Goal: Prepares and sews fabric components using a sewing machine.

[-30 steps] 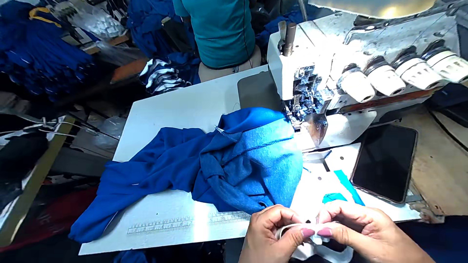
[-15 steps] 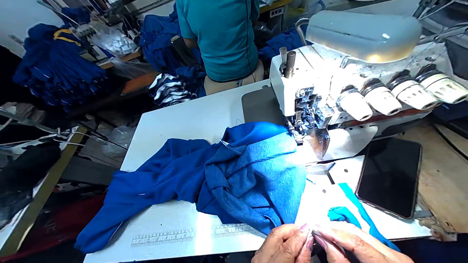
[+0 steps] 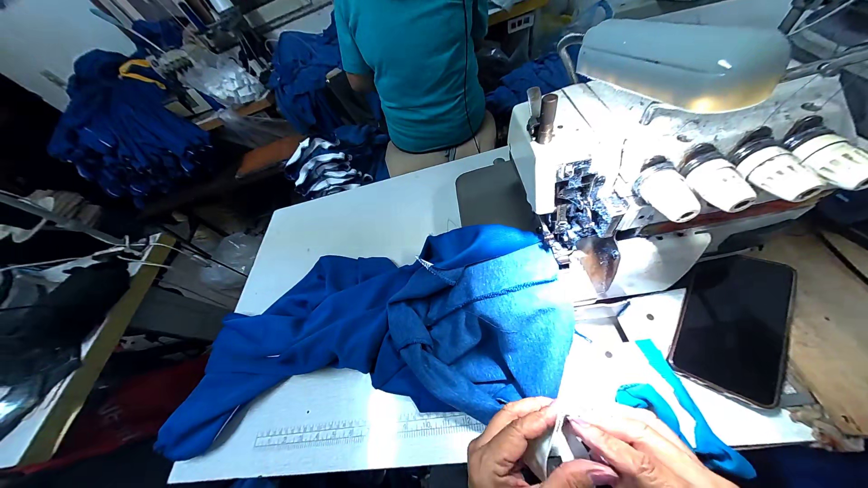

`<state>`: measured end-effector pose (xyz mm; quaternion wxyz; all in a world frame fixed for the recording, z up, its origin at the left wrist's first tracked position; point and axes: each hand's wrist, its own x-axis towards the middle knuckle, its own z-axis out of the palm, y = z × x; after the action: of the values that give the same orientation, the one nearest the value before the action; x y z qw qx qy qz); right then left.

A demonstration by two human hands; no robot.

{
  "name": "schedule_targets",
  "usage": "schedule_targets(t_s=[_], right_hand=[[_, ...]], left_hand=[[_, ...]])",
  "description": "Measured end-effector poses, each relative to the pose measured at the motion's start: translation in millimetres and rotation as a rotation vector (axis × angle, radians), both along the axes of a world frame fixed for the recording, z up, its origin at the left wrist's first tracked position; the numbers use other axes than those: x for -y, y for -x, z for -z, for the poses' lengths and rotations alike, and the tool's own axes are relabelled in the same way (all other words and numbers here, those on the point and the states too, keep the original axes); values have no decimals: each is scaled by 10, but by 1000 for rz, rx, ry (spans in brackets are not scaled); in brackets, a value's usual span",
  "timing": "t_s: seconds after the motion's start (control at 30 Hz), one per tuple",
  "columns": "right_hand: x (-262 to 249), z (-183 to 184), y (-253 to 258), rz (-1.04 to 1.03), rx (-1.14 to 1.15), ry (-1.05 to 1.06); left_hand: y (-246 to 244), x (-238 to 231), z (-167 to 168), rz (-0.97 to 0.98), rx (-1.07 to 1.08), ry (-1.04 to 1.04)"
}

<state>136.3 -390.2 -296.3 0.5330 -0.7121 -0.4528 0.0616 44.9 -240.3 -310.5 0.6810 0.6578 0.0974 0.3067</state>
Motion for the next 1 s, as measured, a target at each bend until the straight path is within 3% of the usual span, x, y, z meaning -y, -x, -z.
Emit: schedule_targets(t_s=[0.3, 0.73, 1.0], right_hand=[[12, -38, -108, 141, -13, -33], [22, -12, -121, 108, -203, -42], [38, -99, -142, 134, -21, 53]], left_hand=[[-4, 3, -113, -47, -75, 1], [-9, -40, 7, 24, -55, -34], [-14, -146, -67, -2, 19, -606]])
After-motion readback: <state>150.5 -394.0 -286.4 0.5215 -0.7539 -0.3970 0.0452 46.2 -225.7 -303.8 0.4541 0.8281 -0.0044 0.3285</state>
